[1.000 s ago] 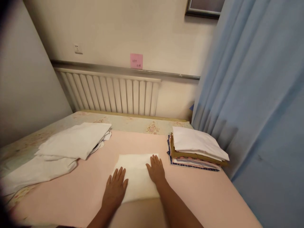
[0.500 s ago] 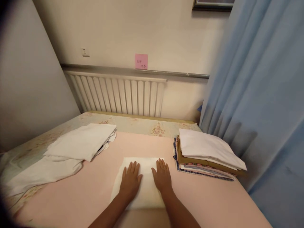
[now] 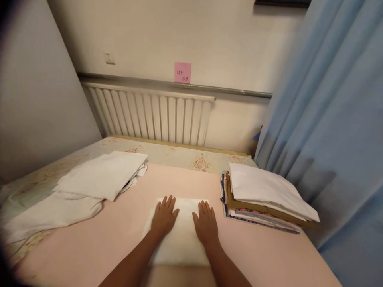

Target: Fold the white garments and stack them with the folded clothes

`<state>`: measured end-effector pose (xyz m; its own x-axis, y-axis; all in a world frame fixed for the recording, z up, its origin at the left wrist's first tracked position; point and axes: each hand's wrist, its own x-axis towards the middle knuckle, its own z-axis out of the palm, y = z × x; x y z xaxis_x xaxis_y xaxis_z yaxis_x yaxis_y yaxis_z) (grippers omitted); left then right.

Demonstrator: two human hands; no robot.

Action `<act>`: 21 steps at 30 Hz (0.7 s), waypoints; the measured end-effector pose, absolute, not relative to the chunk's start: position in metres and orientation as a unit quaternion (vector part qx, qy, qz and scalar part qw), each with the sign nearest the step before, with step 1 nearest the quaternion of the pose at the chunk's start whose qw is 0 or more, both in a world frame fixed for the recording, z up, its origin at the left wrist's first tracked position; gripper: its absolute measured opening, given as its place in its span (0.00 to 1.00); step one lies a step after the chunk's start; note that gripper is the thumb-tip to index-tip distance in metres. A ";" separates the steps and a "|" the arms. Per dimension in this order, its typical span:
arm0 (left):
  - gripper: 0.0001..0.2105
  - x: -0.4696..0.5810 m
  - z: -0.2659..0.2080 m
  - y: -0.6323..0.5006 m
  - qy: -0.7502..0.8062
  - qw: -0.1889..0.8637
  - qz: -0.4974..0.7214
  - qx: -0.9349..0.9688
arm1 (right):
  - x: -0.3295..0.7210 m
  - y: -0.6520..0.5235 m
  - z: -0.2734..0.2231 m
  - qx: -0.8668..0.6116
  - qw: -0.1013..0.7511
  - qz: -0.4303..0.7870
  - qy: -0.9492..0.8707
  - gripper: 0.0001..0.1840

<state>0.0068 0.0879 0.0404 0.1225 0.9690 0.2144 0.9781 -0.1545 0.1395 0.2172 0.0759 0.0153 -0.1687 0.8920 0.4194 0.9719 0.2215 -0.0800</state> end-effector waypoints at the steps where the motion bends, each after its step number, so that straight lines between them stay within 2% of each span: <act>1: 0.27 0.004 0.040 0.089 -0.651 0.023 -0.128 -0.748 | 0.217 0.076 0.016 -0.615 0.193 -0.104 -0.757 0.31; 10: 0.26 -0.014 0.032 0.079 -0.667 0.051 -0.146 -0.729 | 0.217 0.074 0.017 -0.614 0.195 -0.110 -0.757 0.30; 21: 0.26 -0.036 0.039 0.047 -0.681 0.031 -0.126 -0.720 | 0.219 0.074 0.011 -0.602 0.197 -0.126 -0.764 0.31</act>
<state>-0.0357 0.0473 0.0393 0.0401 0.9737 0.2245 0.9894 -0.0701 0.1274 0.2195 0.0737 0.0108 -0.1979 0.8691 0.4532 0.9687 0.2441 -0.0450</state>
